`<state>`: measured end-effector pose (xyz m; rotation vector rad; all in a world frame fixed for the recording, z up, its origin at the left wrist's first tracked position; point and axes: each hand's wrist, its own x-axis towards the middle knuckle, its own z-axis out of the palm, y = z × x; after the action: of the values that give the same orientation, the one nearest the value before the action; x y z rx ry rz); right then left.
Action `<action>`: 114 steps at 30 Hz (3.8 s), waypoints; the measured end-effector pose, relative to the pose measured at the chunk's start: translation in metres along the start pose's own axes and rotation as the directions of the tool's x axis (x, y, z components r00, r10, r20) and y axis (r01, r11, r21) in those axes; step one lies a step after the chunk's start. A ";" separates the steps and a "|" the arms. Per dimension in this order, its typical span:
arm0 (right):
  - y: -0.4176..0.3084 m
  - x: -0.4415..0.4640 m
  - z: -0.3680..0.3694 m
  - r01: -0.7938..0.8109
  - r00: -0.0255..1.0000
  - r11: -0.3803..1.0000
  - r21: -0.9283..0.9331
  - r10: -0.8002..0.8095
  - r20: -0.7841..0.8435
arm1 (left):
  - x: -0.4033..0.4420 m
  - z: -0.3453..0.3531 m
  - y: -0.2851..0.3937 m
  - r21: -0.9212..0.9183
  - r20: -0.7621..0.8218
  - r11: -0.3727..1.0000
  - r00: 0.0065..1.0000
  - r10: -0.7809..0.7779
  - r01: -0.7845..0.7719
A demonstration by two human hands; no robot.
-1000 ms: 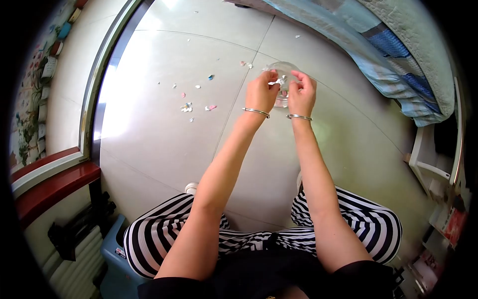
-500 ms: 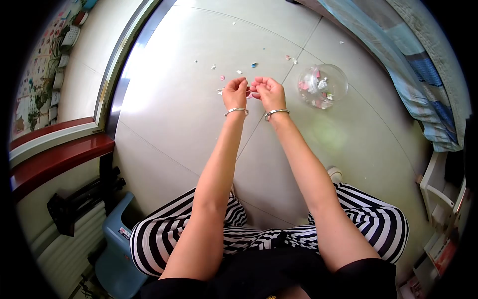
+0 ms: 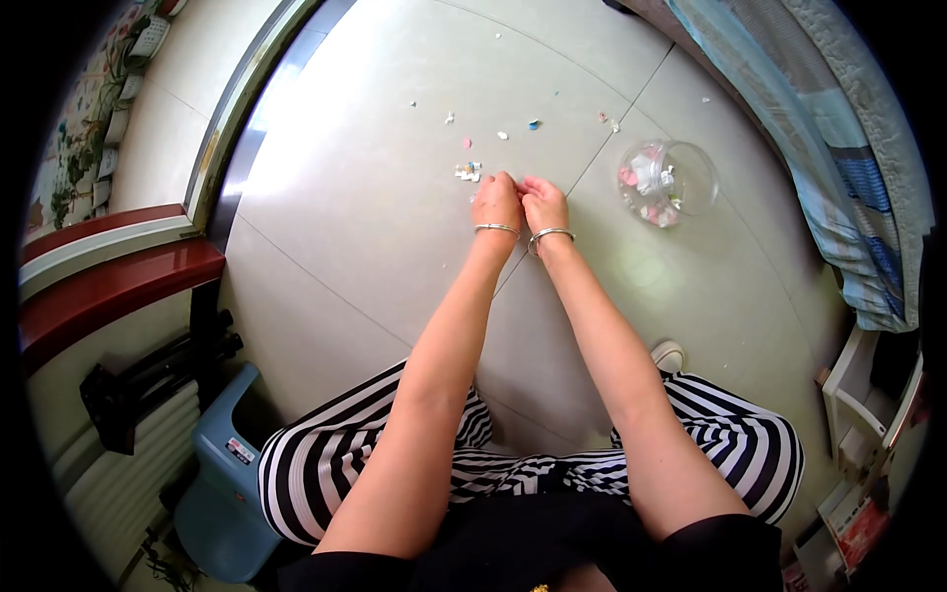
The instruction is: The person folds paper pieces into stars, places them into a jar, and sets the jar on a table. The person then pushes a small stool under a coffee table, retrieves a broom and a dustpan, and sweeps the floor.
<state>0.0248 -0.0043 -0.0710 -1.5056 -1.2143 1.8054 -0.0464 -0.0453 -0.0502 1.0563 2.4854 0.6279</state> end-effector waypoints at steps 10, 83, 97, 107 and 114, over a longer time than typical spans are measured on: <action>-0.039 -0.011 -0.016 0.237 0.964 0.958 -0.159 -0.252 -0.080 | 0.004 -0.014 0.042 -0.286 -0.047 0.958 0.999 -0.016 0.001; -0.138 -0.028 -0.110 0.580 0.799 0.808 0.104 -0.539 -0.268 | -0.009 -0.027 0.169 -0.757 -0.137 0.610 0.969 0.205 -0.235; -0.003 -0.030 0.031 0.171 0.982 0.935 -0.310 -0.134 0.136 | -0.021 -0.022 -0.057 -0.169 -0.223 0.979 0.963 -0.152 0.116; 0.006 -0.014 0.038 0.096 0.987 0.963 -0.251 -0.059 0.152 | -0.017 -0.029 -0.037 0.081 -0.121 0.988 0.985 -0.120 0.130; -0.067 -0.014 -0.026 0.151 0.988 0.975 0.161 -0.147 -0.038 | 0.001 -0.034 0.061 -0.365 -0.186 0.908 0.972 0.144 -0.205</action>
<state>0.0419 0.0251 -0.0064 -1.3078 -1.1068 1.7357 -0.0280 -0.0156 0.0105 1.1144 2.2687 1.2373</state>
